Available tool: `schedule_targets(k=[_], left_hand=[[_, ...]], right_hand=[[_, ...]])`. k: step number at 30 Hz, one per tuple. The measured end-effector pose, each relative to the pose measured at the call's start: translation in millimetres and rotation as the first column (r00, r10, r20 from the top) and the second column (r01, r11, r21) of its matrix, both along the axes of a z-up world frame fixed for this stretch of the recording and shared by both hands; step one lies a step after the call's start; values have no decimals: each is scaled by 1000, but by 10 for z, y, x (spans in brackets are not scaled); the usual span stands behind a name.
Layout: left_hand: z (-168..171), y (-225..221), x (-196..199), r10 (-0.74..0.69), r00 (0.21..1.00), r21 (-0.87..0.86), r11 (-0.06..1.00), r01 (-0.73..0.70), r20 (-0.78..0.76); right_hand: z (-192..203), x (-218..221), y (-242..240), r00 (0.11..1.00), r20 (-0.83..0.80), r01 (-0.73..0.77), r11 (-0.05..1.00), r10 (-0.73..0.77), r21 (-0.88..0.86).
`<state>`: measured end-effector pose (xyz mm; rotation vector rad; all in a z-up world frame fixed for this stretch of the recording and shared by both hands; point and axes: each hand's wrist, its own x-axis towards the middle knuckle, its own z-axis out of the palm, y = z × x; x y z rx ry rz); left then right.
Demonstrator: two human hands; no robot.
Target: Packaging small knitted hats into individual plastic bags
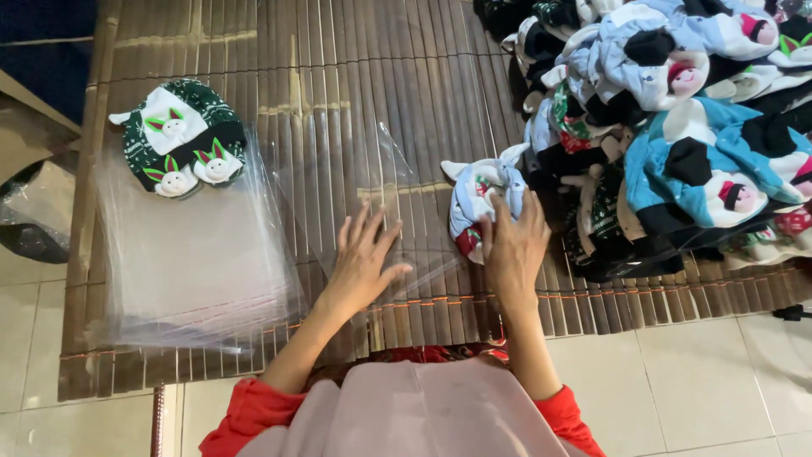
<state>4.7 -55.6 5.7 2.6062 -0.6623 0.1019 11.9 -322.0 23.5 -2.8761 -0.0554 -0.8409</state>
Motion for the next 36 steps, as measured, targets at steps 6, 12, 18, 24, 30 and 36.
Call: schedule_targets(k=[6,12,18,24,30,36], left_hand=[[-12,236,-364,85,996,50,995,-83,-38],[-241,282,-368,123,990,-80,990,-118,65],[-310,194,-135,139,989,-188,974,-126,55],[-353,74,-1,180,951,-246,962,-117,252],[-907,39,142,114,924,-118,990,-76,366],[-771,-10,84,64,869,-157,987,16,491]], right_hand=[[-10,-89,254,980,-193,-57,998,57,7],[-75,-7,107,982,-179,-41,993,61,114],[65,44,-11,984,-152,-44,960,89,278],[-188,166,-323,996,22,-90,887,90,454],[305,-97,-264,972,187,-217,854,143,473],[599,-621,104,916,66,-354,718,396,600]])
